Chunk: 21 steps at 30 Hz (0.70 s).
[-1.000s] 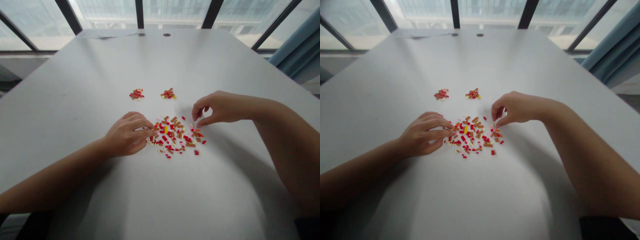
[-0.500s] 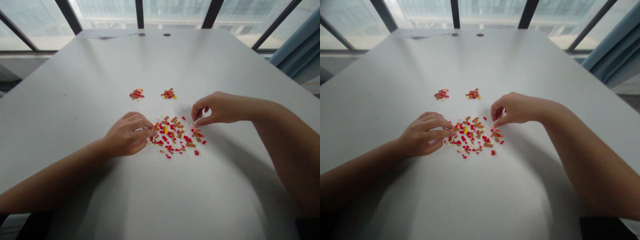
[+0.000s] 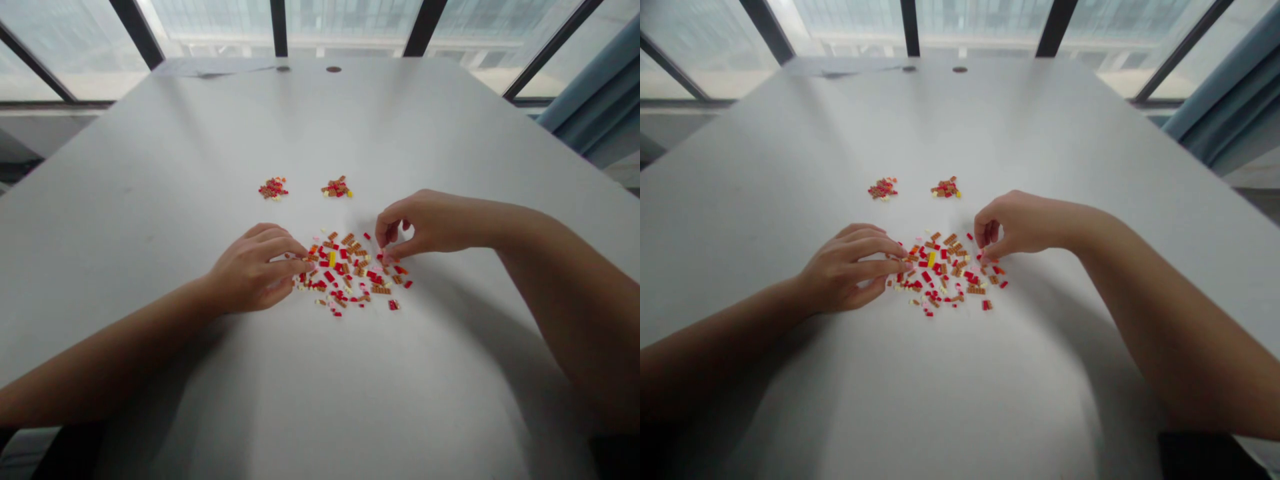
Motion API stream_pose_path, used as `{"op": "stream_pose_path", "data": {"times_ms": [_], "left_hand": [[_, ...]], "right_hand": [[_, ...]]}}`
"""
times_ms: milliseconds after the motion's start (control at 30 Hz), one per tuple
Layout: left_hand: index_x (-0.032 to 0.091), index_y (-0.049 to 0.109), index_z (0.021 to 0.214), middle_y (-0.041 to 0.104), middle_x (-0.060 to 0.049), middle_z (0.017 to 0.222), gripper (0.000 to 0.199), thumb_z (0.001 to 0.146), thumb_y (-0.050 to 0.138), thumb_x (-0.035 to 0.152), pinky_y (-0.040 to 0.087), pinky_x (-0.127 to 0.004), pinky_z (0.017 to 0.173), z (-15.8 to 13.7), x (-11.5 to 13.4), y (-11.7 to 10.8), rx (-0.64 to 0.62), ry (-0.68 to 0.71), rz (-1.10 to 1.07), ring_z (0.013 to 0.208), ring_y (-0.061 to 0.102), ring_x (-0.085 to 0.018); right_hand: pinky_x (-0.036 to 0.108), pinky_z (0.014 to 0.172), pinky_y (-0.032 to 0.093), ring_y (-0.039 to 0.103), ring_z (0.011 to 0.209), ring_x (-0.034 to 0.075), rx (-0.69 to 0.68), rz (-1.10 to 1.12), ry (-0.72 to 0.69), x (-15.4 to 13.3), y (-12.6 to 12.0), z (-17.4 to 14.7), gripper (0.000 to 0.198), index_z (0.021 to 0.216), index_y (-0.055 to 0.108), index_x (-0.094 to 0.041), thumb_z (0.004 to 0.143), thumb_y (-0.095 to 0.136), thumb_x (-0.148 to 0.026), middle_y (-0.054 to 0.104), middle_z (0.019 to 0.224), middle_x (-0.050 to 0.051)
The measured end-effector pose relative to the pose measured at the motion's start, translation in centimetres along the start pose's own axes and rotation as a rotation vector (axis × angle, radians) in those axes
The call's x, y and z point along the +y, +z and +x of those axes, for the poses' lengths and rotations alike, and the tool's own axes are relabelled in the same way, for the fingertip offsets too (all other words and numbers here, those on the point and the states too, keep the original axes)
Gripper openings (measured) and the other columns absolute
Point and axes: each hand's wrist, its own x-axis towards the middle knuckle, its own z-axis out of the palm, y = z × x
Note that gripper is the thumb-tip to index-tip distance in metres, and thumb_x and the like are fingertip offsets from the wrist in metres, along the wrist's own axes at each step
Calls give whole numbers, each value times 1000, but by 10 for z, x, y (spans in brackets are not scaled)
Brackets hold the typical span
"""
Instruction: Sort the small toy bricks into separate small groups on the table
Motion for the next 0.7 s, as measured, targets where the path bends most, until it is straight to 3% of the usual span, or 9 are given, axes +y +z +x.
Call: {"op": "stream_pose_path", "data": {"times_ms": [400,700], "left_hand": [[25,65,111,76,-4,103,28,88,59,9,55,-36,92,0,0,1,3,-6,-12,94,71,-17],[26,64,112,76,-3,105,29,88,59,10,55,-36,93,2,1,-1,-13,-10,-19,94,71,-16]], "right_hand": [[34,69,47,68,71,20,25,-1,-29,2,-1,1,15,80,78,-28,76,67,-39,77,79,0],[31,70,47,66,72,17,38,-6,-61,-31,7,2,15,81,76,-25,77,69,-38,75,79,0]]}}
